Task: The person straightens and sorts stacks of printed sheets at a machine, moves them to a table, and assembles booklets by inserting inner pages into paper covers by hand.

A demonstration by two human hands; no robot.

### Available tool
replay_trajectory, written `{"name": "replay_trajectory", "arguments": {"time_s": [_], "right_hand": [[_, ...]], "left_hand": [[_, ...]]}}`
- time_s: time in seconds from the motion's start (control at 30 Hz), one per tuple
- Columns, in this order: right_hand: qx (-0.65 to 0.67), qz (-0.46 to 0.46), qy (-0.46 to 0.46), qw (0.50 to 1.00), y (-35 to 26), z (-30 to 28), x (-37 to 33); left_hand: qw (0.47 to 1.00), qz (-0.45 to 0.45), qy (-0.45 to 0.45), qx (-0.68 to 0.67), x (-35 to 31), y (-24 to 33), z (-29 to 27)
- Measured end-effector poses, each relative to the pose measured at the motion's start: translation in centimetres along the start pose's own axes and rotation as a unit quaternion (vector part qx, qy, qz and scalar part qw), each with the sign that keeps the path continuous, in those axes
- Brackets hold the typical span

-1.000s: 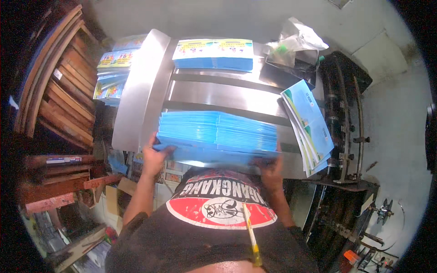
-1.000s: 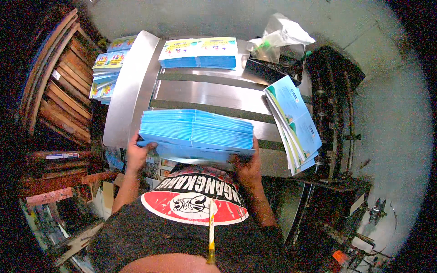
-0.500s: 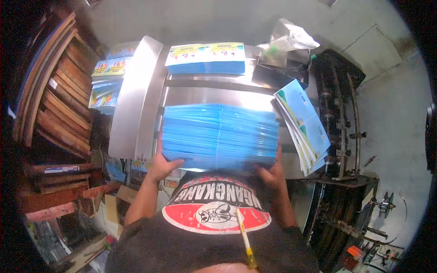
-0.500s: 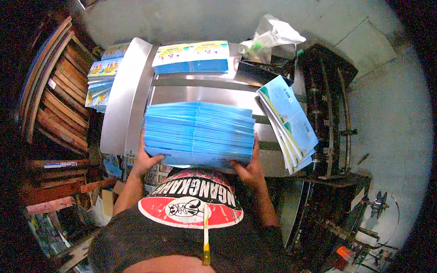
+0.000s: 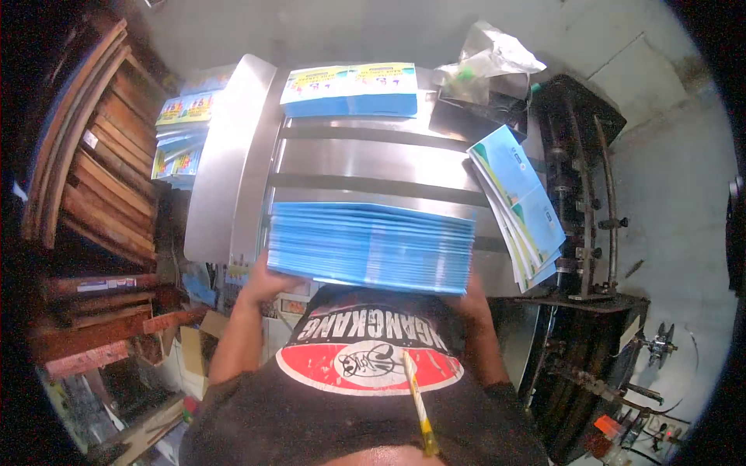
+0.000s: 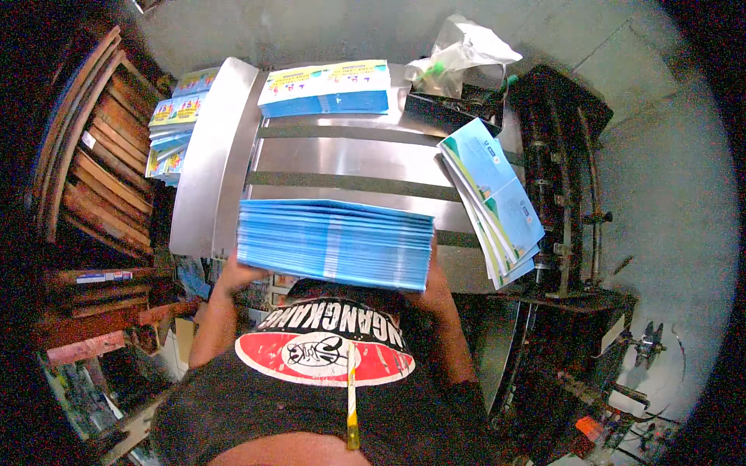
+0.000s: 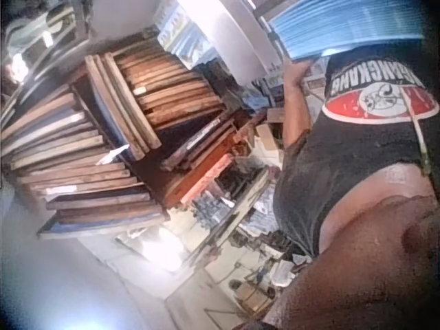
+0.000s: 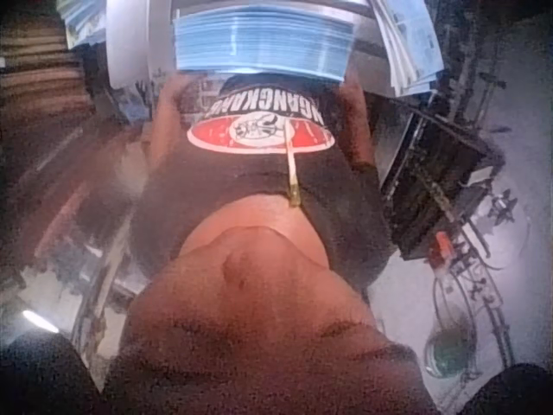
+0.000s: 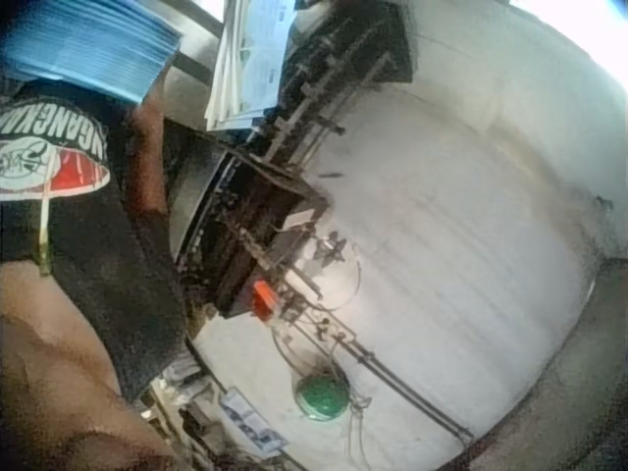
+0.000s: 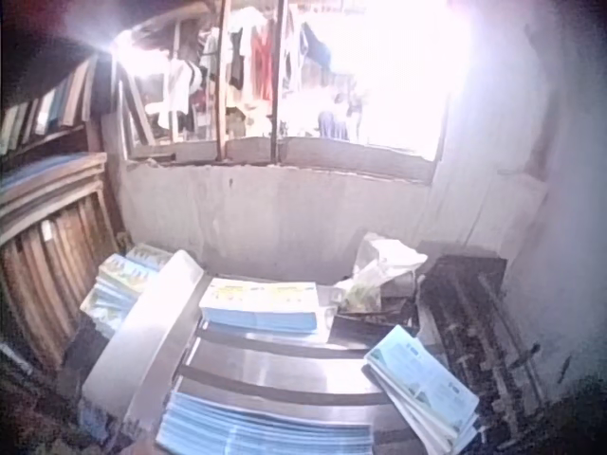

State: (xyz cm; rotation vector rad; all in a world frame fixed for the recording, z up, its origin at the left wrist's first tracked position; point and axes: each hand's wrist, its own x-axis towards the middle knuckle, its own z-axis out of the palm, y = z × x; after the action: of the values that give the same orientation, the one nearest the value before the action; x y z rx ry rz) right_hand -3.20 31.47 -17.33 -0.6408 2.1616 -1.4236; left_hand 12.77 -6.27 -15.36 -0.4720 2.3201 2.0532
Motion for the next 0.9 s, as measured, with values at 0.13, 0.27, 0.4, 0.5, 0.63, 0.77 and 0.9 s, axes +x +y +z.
{"name": "replay_trajectory", "arguments": {"time_s": [0.13, 0.27, 0.4, 0.5, 0.63, 0.77, 0.9], "right_hand": [[-0.022, -0.054, 0.023, 0.998, -1.3, -0.1, 0.6], [0.054, -0.024, 0.053, 0.997, -1.6, -0.4, 1.9], [0.015, -0.071, 0.073, 0.995, -2.7, -0.4, 2.4], [0.036, -0.007, 0.057, 0.998, -2.0, -0.5, 1.7], [0.034, -0.048, 0.107, 0.993, -1.9, 0.2, 2.2], [0.008, -0.078, 0.138, 0.987, -2.9, -0.9, 1.2], [-0.276, -0.253, 0.171, 0.911, -10.0, -2.5, -0.4]], "left_hand": [[1.000, -0.025, 0.008, -0.014, 0.5, 0.1, 0.5], [0.987, -0.146, -0.068, -0.006, 1.6, 0.2, -3.0], [0.976, 0.167, -0.021, 0.138, 6.1, 8.7, -2.3], [0.822, 0.243, -0.117, 0.501, 10.1, 12.6, 4.4], [0.793, 0.192, -0.235, 0.528, 10.3, 14.3, 6.1], [0.759, 0.257, -0.165, 0.576, 7.8, 12.4, 7.0], [0.778, 0.261, -0.137, 0.555, 7.2, 12.0, 7.3]]}}
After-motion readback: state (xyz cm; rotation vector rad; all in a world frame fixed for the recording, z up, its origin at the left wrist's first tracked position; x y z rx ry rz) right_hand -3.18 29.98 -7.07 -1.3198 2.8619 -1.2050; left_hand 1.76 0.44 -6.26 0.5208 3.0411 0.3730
